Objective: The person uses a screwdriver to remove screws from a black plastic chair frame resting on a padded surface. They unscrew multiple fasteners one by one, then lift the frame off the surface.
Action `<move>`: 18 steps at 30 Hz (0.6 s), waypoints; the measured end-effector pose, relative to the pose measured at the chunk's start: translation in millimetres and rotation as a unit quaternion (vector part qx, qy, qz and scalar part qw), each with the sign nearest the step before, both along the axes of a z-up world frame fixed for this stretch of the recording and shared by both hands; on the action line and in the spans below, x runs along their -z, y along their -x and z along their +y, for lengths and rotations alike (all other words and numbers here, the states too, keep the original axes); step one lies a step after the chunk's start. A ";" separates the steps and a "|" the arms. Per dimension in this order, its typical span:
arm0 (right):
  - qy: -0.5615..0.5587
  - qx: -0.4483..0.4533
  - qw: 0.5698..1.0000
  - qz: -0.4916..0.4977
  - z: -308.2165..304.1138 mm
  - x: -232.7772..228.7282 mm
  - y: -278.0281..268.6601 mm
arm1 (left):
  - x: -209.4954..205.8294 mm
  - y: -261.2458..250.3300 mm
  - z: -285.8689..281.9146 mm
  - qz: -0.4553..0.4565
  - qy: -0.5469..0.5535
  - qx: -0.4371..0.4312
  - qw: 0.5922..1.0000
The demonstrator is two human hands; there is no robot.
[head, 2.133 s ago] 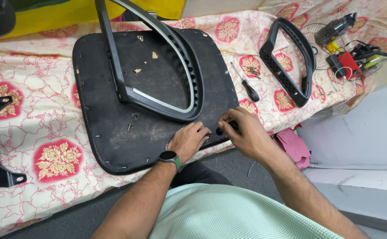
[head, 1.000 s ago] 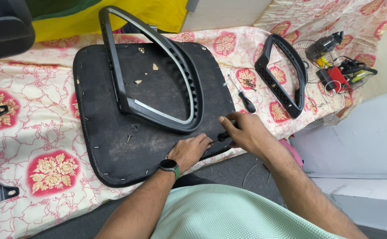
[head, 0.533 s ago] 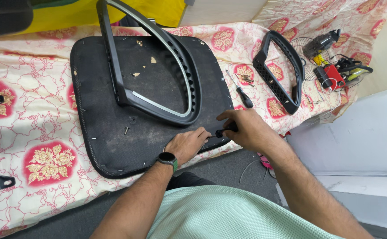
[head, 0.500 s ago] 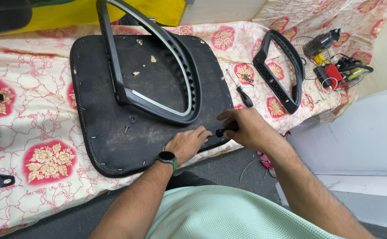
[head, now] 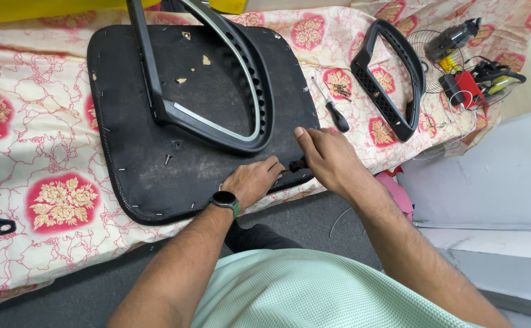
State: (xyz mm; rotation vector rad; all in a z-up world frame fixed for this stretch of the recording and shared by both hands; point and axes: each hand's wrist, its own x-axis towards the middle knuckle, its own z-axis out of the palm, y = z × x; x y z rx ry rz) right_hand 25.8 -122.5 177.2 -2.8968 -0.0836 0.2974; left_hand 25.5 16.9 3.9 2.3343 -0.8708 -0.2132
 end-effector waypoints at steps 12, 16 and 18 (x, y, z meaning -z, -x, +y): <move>-0.073 -0.007 0.995 -0.071 -2.1 -10.5 2.3 | -1.0 -2.7 -2.2 0.027 -0.013 -0.012 0.999; -0.119 0.020 0.989 -0.081 -2.5 -10.1 6.5 | -0.9 -3.0 -2.3 0.035 -0.005 -0.018 0.999; -0.149 0.007 0.986 -0.080 -3.4 -8.8 7.2 | -0.2 -2.1 -1.4 0.023 -0.001 -0.019 1.000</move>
